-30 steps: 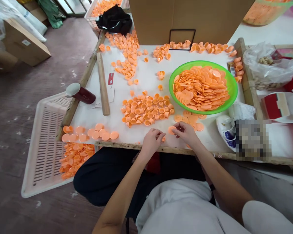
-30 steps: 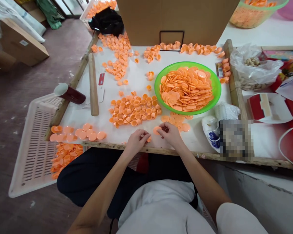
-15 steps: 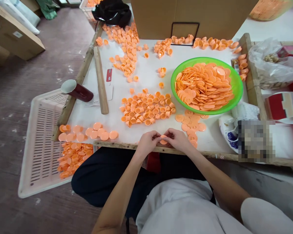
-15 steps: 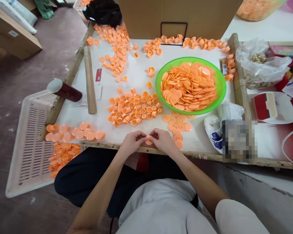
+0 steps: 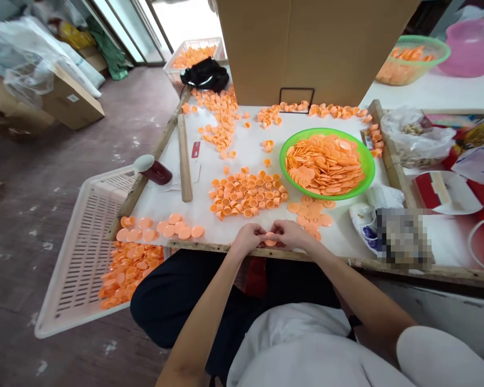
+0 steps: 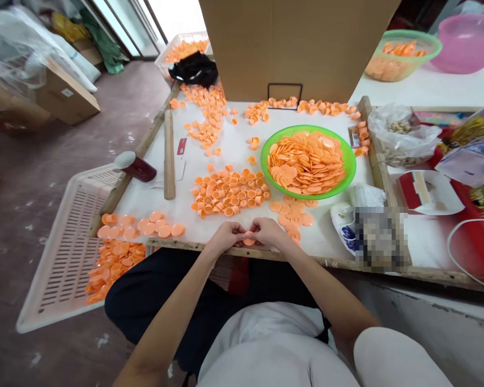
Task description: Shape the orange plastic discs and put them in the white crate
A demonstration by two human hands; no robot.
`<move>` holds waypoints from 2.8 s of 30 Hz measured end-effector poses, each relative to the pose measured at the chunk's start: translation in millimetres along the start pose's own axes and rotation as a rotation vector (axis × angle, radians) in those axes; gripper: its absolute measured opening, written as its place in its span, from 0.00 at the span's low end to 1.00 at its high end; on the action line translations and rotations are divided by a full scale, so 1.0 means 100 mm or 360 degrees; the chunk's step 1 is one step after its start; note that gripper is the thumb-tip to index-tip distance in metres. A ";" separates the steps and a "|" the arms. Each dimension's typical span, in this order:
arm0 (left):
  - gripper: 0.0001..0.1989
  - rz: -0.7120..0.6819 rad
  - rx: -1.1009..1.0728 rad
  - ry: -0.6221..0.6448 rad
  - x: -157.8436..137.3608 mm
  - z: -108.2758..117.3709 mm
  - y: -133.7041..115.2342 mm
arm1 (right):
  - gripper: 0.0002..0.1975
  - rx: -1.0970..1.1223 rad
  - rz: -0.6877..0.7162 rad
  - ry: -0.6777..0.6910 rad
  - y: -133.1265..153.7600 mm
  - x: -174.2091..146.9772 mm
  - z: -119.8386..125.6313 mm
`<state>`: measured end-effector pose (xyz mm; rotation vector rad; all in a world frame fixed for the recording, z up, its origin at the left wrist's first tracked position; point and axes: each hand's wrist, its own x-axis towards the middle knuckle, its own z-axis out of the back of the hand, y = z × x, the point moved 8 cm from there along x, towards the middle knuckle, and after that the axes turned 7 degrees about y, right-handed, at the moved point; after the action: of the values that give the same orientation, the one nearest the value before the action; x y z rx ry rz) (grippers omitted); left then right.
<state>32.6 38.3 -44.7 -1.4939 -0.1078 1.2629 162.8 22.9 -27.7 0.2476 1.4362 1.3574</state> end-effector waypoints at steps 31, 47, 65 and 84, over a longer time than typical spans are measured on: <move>0.08 -0.0378 0.1313 -0.1035 -0.32 0.57 -0.58 | 0.13 -0.0897 -0.0106 -0.1009 -0.09 -0.18 0.94; 0.07 -0.0263 0.0336 -0.0344 -0.05 0.01 -0.25 | 0.10 0.0329 0.0215 -0.0463 -0.36 -0.03 0.17; 0.10 -0.0080 -0.0201 -0.0202 0.01 -0.05 -0.03 | 0.09 -0.0014 -0.0059 -0.0451 -0.13 -0.08 0.15; 0.10 0.0066 -0.0142 0.0014 0.18 -0.04 -0.08 | 0.16 -0.0464 -0.0036 -0.0227 -0.12 0.13 0.18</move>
<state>47.5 50.8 -50.4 -1.5854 -0.1291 1.2992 177.8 39.3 -39.9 0.1337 1.1043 1.4798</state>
